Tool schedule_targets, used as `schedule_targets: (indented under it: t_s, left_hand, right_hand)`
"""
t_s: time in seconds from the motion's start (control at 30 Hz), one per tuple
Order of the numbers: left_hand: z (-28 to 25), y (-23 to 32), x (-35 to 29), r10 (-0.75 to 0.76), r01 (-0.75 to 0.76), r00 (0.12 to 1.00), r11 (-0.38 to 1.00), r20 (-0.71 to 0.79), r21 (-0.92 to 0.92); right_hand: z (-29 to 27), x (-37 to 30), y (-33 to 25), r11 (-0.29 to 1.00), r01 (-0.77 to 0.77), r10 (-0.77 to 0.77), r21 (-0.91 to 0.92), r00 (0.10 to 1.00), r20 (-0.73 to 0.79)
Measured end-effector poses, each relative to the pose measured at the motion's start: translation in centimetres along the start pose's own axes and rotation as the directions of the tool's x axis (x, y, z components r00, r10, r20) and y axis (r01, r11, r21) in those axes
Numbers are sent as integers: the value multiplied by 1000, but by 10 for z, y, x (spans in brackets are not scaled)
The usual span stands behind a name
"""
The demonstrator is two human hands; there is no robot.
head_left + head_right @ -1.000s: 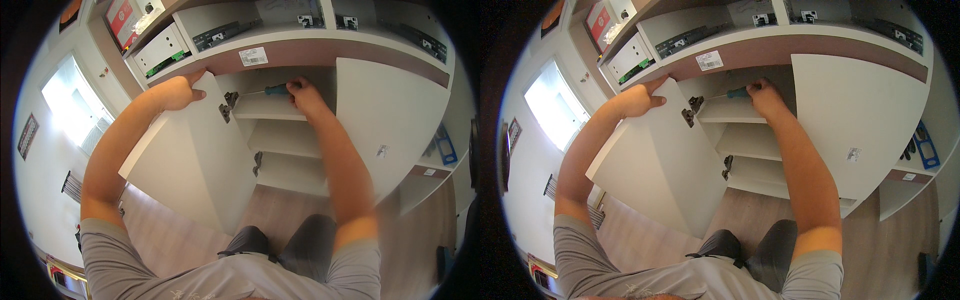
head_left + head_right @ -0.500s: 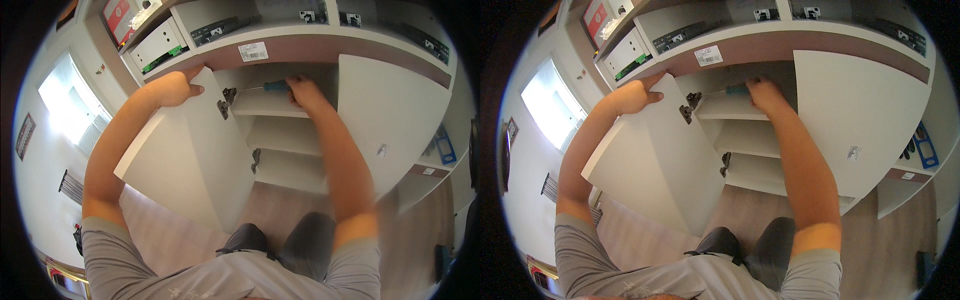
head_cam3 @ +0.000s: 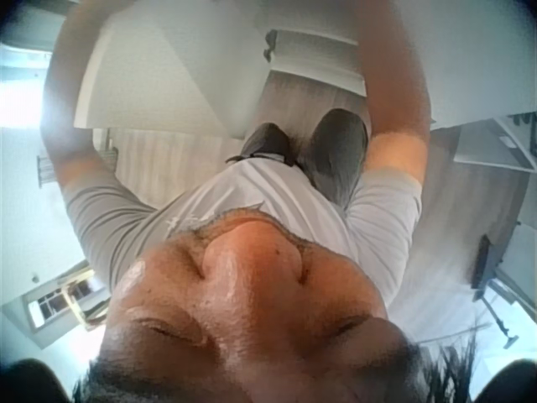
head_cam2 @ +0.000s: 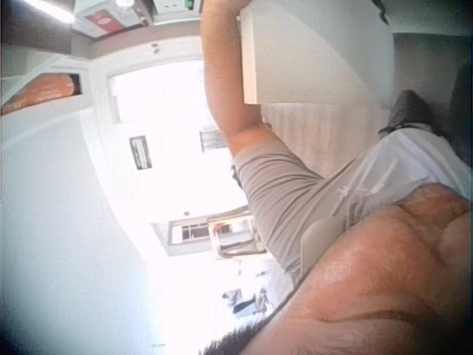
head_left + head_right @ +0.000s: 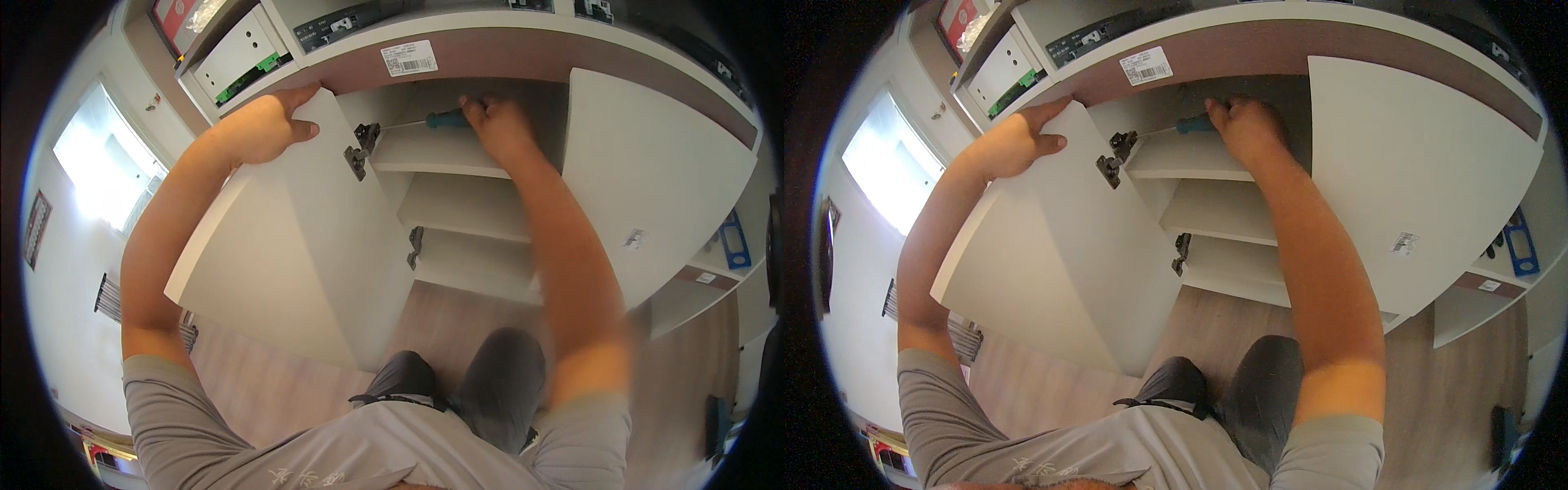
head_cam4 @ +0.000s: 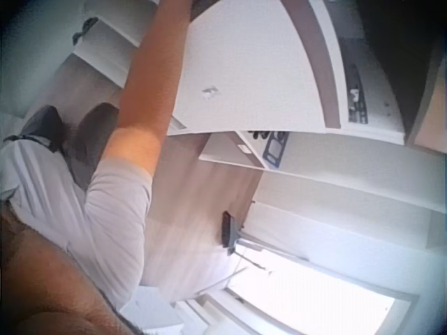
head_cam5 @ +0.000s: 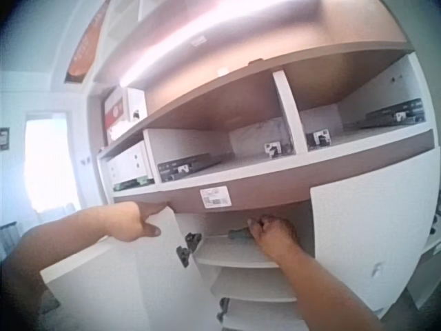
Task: The person uses a screwdriver to tighten screws on the hinges of a white cabinet door. They repeatedly open and close the door to check the alignment and functionality of the hinges during the process.
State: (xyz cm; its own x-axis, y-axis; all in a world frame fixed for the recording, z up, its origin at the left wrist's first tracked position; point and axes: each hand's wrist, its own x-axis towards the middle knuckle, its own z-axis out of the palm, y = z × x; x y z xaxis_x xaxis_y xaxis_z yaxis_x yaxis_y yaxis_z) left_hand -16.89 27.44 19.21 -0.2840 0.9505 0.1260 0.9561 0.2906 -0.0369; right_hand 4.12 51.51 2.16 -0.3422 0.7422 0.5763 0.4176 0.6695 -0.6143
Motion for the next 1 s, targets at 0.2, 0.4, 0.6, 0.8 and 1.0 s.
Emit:
schedule_targets:
  t_s: [0.2, 0.4, 0.6, 0.8, 1.0]
  left_hand:
    - [1, -3, -2, -7, 7, 1000, 1000, 0, -5]
    - [0, -5, 0, 6, -6, 1000, 1000, 1, -11]
    - [-1, 2, 1, -14, 13, 1000, 1000, 16, 18]
    - [2, -4, 3, 29, -29, 999, 999, -22, 27]
    - [7, -7, -3, -2, 4, 999, 999, -39, 35]
  right_hand:
    - [-21, -20, -26, 994, 10, 4, -106, 992, 126]
    - [-4, 4, 2, 998, -21, 27, -58, 993, 111]
    - [-17, 36, -20, 928, -288, 369, -234, 783, 501]
    - [14, 55, 4, 958, -66, 169, -280, 917, 362]
    - [21, 26, 0, 874, 134, -154, -467, 988, -4]
